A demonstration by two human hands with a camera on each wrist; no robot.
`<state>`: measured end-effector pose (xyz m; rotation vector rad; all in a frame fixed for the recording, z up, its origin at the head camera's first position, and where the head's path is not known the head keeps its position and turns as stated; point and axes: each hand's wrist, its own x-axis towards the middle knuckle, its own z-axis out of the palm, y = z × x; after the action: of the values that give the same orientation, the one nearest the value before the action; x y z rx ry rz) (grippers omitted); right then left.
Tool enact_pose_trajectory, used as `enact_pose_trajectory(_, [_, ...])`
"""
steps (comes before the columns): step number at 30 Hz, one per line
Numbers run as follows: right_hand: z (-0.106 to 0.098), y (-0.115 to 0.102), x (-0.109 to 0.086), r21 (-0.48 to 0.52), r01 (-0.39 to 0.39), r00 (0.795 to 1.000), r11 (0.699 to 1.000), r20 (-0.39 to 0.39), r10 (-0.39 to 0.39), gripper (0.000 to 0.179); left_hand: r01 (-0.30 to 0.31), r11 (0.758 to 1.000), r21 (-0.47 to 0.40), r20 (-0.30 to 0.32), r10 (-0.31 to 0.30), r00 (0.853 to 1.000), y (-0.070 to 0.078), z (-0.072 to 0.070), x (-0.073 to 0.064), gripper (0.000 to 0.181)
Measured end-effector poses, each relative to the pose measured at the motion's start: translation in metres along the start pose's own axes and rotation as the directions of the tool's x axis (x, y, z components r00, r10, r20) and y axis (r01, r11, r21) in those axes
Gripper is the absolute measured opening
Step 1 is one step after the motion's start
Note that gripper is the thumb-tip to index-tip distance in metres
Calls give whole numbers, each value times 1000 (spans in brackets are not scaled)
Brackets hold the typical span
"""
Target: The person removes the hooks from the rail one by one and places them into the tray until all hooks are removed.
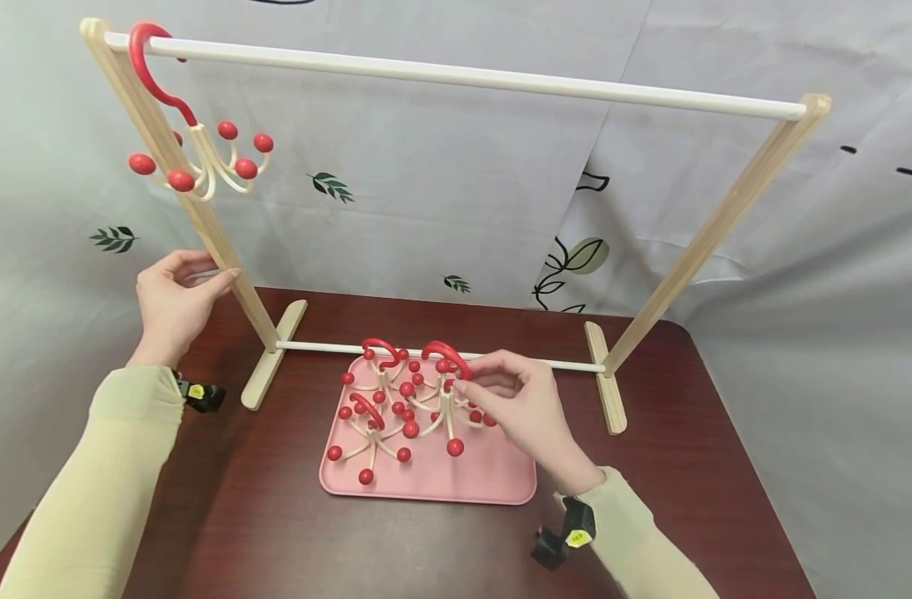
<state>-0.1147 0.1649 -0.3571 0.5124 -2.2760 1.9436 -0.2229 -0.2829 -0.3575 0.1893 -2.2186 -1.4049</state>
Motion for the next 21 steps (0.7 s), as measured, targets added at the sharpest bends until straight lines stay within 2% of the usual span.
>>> enact_pose_trajectory(13, [9,28,-25,-1,-97,990,995,102,97,19,13,1000,10,-3,-13,1000,-1,1,0,39])
enact_pose_trajectory(21, [13,36,-33,18,-170,977,985,129,167,19,17,1000,18,-6,-16,1000,0,1,1,39])
